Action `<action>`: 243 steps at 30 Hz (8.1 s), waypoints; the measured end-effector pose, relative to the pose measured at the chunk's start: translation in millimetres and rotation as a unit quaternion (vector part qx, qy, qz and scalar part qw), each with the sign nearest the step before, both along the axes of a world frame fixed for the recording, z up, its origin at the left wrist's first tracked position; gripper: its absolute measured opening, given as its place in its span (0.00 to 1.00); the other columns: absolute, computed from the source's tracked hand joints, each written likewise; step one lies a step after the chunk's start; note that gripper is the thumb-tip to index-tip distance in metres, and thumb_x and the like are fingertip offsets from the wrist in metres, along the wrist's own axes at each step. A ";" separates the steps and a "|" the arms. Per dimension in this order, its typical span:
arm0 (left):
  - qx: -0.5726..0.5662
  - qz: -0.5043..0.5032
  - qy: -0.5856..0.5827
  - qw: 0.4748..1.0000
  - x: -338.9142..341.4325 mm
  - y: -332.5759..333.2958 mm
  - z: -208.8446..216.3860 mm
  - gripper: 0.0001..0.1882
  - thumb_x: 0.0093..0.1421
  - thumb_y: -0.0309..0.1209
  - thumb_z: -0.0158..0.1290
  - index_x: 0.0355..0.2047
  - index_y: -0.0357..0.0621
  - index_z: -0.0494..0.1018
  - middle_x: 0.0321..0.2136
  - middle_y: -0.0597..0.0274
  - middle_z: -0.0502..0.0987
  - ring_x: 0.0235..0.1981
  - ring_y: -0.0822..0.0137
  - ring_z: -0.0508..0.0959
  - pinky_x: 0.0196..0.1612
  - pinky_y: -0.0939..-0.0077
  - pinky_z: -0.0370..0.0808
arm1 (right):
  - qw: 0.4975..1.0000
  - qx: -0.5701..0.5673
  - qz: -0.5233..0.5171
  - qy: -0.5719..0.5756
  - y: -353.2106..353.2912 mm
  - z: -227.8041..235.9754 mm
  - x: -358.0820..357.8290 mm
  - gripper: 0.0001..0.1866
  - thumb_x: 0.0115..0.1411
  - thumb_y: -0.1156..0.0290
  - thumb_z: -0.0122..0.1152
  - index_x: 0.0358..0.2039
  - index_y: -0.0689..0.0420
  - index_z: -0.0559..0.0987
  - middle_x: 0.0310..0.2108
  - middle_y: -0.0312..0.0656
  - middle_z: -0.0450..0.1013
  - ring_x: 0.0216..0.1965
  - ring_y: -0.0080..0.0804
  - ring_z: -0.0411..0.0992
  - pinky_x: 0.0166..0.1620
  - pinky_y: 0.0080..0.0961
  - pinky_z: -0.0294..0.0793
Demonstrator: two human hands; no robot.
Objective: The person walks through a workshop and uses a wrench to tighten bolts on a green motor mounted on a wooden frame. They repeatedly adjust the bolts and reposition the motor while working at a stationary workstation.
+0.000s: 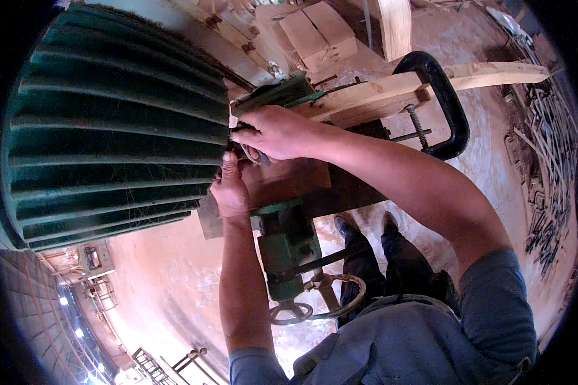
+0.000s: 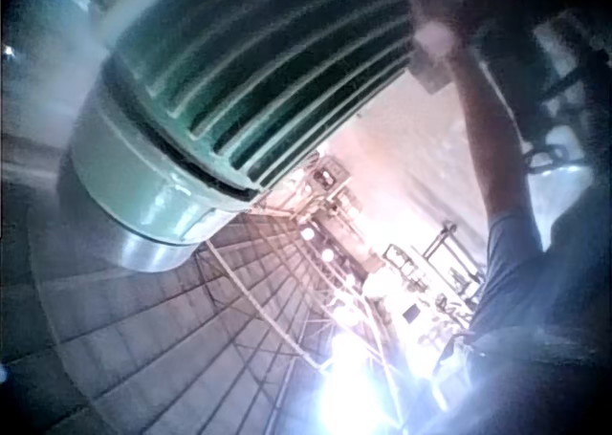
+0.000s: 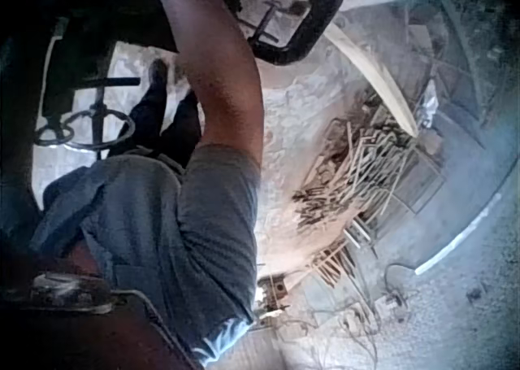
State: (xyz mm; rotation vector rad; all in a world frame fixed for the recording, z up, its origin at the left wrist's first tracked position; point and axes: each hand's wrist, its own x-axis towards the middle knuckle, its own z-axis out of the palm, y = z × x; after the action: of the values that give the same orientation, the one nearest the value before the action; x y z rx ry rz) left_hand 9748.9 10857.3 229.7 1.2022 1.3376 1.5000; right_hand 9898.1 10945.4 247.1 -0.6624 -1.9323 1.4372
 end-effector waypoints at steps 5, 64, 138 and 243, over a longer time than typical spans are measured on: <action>-0.028 0.005 0.127 0.991 -20.2 -13.0 11.3 0.19 0.62 0.37 0.45 0.51 0.40 0.65 0.46 0.59 0.71 0.43 0.65 0.73 0.38 0.73 0.70 | 0.976 0.159 -0.125 0.082 -9.4 -13.0 -3.9 0.14 0.62 0.63 0.49 0.28 0.62 0.72 0.17 0.41 0.71 0.21 0.32 0.72 0.28 0.32 0.69; 0.047 0.051 0.407 0.911 -54.0 17.7 16.1 0.16 0.58 0.32 0.54 0.46 0.40 0.72 0.45 0.56 0.73 0.45 0.63 0.72 0.50 0.69 0.68 | 0.975 0.109 -0.172 0.090 -25.8 -24.3 -19.6 0.15 0.61 0.62 0.49 0.39 0.61 0.69 0.30 0.58 0.72 0.34 0.58 0.71 0.36 0.48 0.70; 0.119 0.148 0.673 0.715 -37.7 15.1 -2.6 0.23 0.64 0.45 0.42 0.57 0.52 0.63 0.59 0.57 0.60 0.61 0.57 0.59 0.62 0.65 0.53 | 0.941 -0.306 -0.118 -0.082 -27.9 32.8 -18.2 0.18 0.62 0.60 0.44 0.31 0.62 0.74 0.24 0.49 0.72 0.25 0.39 0.68 0.31 0.38 0.66; 0.009 0.254 0.537 0.804 44.3 17.9 43.5 0.15 0.58 0.41 0.52 0.39 0.44 0.75 0.35 0.57 0.78 0.35 0.59 0.77 0.38 0.68 0.72 | 0.960 -0.008 -0.279 -0.039 -27.3 8.0 -32.2 0.19 0.60 0.63 0.40 0.31 0.65 0.76 0.30 0.62 0.71 0.37 0.59 0.70 0.40 0.47 0.71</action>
State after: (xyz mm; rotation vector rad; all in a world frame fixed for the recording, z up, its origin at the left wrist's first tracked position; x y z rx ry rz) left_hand 9793.1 10875.3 273.2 1.9362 2.5514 1.1100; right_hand 9865.9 10918.1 255.1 -1.1756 -1.6058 1.0793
